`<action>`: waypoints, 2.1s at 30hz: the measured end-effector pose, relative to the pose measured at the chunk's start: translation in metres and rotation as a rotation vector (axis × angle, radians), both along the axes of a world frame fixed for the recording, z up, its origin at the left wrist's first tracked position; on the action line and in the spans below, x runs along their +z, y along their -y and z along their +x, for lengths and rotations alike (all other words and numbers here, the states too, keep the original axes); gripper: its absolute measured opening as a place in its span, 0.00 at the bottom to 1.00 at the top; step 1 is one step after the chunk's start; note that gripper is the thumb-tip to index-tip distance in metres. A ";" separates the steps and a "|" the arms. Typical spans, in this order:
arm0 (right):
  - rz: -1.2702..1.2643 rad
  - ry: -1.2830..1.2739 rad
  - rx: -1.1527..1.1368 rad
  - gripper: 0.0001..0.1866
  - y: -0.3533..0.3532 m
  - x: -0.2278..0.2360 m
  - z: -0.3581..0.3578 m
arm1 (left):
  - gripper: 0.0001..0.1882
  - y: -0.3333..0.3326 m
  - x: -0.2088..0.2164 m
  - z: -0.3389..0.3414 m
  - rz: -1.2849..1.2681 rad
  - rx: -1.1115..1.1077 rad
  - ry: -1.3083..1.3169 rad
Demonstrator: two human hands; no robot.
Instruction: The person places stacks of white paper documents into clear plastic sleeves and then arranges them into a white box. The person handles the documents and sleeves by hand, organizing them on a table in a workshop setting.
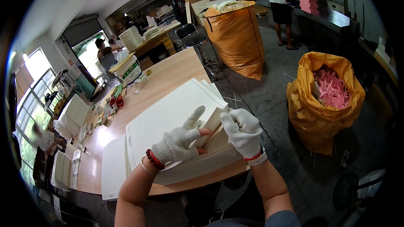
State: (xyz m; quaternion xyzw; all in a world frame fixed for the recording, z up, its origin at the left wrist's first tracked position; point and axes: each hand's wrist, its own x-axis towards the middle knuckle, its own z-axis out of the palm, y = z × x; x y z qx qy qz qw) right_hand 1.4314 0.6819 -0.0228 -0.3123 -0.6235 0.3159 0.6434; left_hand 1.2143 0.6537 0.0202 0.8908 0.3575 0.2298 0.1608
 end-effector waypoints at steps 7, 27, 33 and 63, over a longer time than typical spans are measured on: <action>0.041 0.142 0.041 0.07 -0.007 -0.001 0.014 | 0.32 0.003 0.012 0.004 -0.110 0.053 -0.102; -1.164 0.020 0.703 0.29 -0.109 0.014 0.017 | 0.50 0.019 -0.011 0.014 0.363 0.172 -0.028; -0.858 0.153 0.723 0.20 -0.112 0.009 0.007 | 0.45 0.038 -0.003 0.004 0.002 0.315 -0.141; -0.655 0.160 0.492 0.17 -0.073 0.008 0.000 | 0.34 0.303 -0.083 -0.121 -0.066 0.904 1.902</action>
